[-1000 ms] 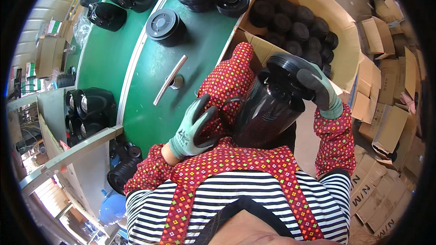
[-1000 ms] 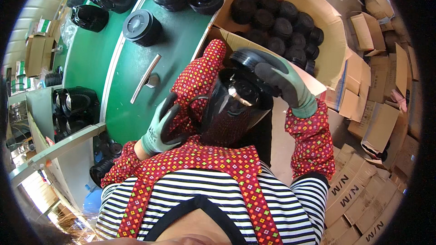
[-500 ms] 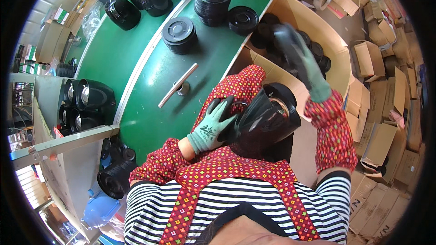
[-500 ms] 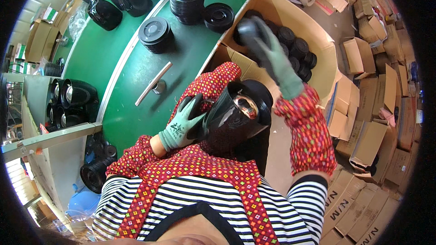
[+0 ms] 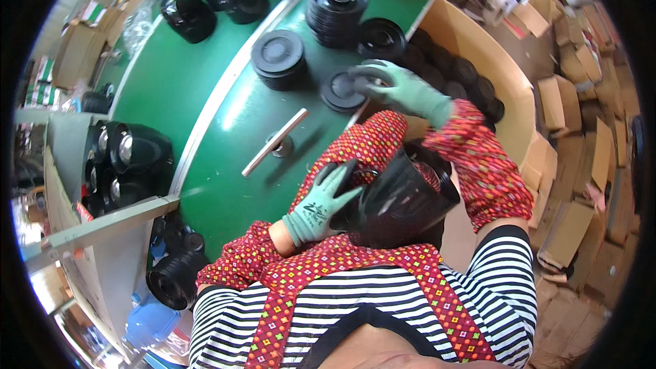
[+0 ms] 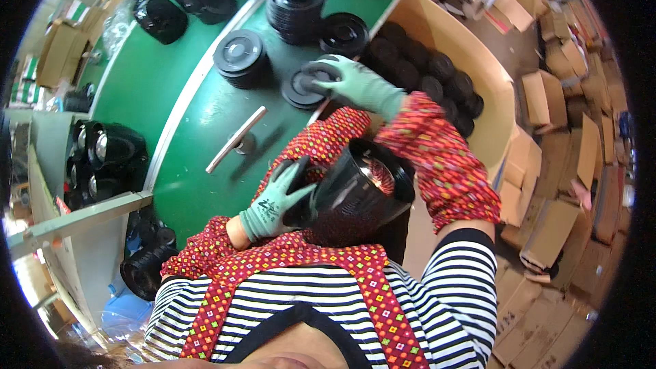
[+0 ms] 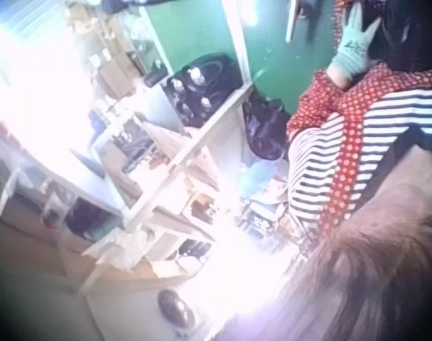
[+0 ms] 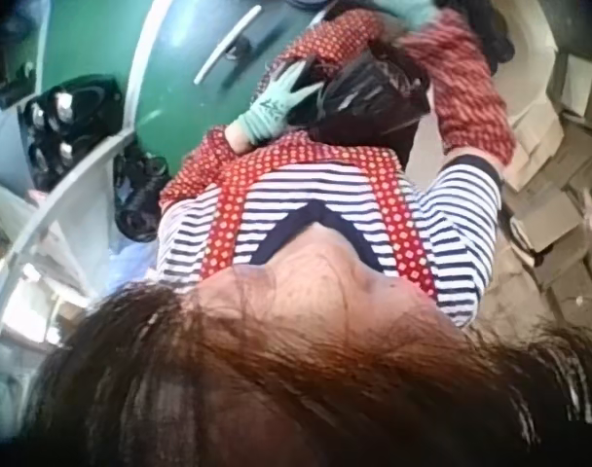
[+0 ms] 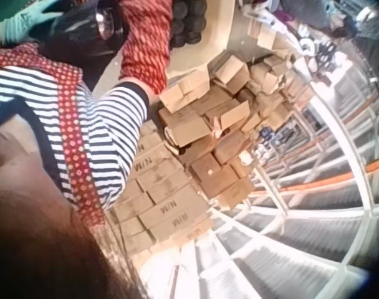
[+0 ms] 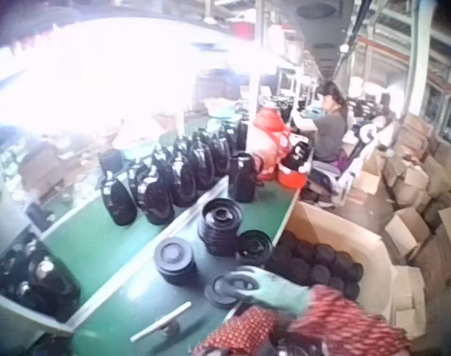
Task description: The person assembles black electric kettles at a workstation. They pick up a kettle body, insert a metal rod into the base, place a lid on top, and then set the assembled unit aside. This process is repeated for multiple kettles.
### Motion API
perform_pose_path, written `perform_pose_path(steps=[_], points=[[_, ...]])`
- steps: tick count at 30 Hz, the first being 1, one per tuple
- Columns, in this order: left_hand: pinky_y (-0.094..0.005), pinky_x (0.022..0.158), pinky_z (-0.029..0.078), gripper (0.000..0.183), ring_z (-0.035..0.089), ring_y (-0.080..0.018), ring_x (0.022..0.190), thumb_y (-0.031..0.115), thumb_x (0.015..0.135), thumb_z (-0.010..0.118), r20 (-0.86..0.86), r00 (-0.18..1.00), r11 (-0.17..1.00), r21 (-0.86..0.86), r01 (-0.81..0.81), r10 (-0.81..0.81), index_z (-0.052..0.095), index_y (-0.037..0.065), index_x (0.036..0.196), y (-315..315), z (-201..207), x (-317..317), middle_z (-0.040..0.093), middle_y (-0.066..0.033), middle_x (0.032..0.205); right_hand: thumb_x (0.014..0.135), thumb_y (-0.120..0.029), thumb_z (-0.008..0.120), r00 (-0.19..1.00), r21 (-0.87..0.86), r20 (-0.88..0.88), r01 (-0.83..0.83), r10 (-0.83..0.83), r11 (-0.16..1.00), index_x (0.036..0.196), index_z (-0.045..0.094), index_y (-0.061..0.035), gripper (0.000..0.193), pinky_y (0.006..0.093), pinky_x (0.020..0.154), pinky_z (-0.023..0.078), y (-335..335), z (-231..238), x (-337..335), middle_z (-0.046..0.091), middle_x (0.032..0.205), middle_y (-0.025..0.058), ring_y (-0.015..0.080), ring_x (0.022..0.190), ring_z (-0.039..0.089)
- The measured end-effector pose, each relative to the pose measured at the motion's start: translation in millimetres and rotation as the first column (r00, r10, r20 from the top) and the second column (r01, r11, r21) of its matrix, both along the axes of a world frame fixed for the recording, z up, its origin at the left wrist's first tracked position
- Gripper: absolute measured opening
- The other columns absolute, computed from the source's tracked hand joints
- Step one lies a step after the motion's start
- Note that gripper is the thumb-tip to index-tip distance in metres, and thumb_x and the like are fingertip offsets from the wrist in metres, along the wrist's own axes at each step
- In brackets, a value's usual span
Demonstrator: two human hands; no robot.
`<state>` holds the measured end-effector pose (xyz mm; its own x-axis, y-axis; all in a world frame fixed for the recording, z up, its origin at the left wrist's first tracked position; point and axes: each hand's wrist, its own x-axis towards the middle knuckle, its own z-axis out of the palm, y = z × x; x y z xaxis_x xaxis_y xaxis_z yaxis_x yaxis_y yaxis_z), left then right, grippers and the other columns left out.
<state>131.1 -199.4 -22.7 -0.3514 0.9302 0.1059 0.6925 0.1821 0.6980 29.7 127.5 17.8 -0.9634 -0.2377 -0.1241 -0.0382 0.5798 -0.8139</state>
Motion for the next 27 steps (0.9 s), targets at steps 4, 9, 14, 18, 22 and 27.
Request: perform_pose_path(steps=[4,9,14,18,22,27], points=[[-0.0646,0.126,0.018,0.090,0.029,-0.0506,0.155,0.035,0.073,0.087,0.008,1.000,0.999,0.031,0.008,-0.008,0.054,0.013,0.153,7.8,-2.5,-0.4,0.026,-0.0344,0.167,0.081,-0.035,0.091,0.966,-0.521,0.247,0.067,0.075,0.851,0.125,0.070,-0.0015,0.060,0.0411,0.110,0.049,48.1,91.7,138.8,0.064,0.143,0.0181,0.0261,0.127,0.063],[-0.0616,0.128,0.016,0.090,0.023,-0.0497,0.158,0.033,0.068,0.090,0.027,0.999,0.999,0.020,0.040,-0.040,0.059,0.020,0.151,15.4,-1.4,-4.6,0.021,-0.0330,0.170,0.068,-0.022,0.099,0.985,-0.123,0.001,0.170,-0.171,0.978,0.128,0.061,-0.0009,0.075,0.0414,0.114,0.045,12.4,83.2,243.5,0.060,0.148,0.0189,0.0296,0.136,0.059],[-0.0546,0.128,0.019,0.082,0.024,-0.0503,0.158,0.047,0.071,0.090,0.225,0.972,0.974,0.228,0.019,-0.072,0.067,0.012,0.141,32.6,33.0,-30.6,0.025,-0.0329,0.169,0.092,-0.013,0.079,0.788,-0.502,0.255,0.603,-0.561,0.620,0.137,0.057,-0.0014,0.052,0.0313,0.104,0.051,31.7,44.2,273.3,0.066,0.129,0.0076,0.0148,0.121,0.061],[-0.0502,0.121,0.034,0.051,0.045,-0.0476,0.145,0.045,0.099,0.063,0.232,0.972,0.922,0.366,-0.125,0.039,0.068,-0.004,0.113,63.2,96.4,-17.8,0.042,-0.0314,0.159,0.106,-0.025,0.062,0.750,-0.664,0.257,0.596,-0.610,0.452,0.147,0.053,-0.0035,0.047,0.0335,0.109,0.048,21.2,48.6,274.4,0.062,0.138,0.0082,0.0180,0.126,0.060],[-0.0465,0.110,0.044,0.030,0.056,-0.0422,0.132,0.024,0.106,0.056,0.415,0.899,0.862,0.395,-0.318,0.142,0.064,-0.004,0.115,80.9,124.3,-0.5,0.058,-0.0251,0.137,0.113,-0.037,0.045,0.867,-0.872,0.205,0.373,-0.455,0.318,0.158,0.043,-0.0032,0.056,0.0438,0.117,0.047,9.7,30.8,294.4,0.055,0.154,0.0145,0.0266,0.138,0.058],[-0.0404,0.105,0.050,0.035,0.065,-0.0329,0.121,0.020,0.110,0.051,0.588,0.809,0.860,0.419,-0.291,-0.013,0.063,-0.005,0.132,92.8,139.2,8.5,0.068,-0.0207,0.124,0.110,-0.032,0.044,0.795,-0.825,0.287,0.489,-0.535,0.283,0.158,0.042,-0.0016,0.057,0.0499,0.116,0.048,-1.0,-13.0,340.6,0.055,0.153,0.0185,0.0312,0.141,0.055]])
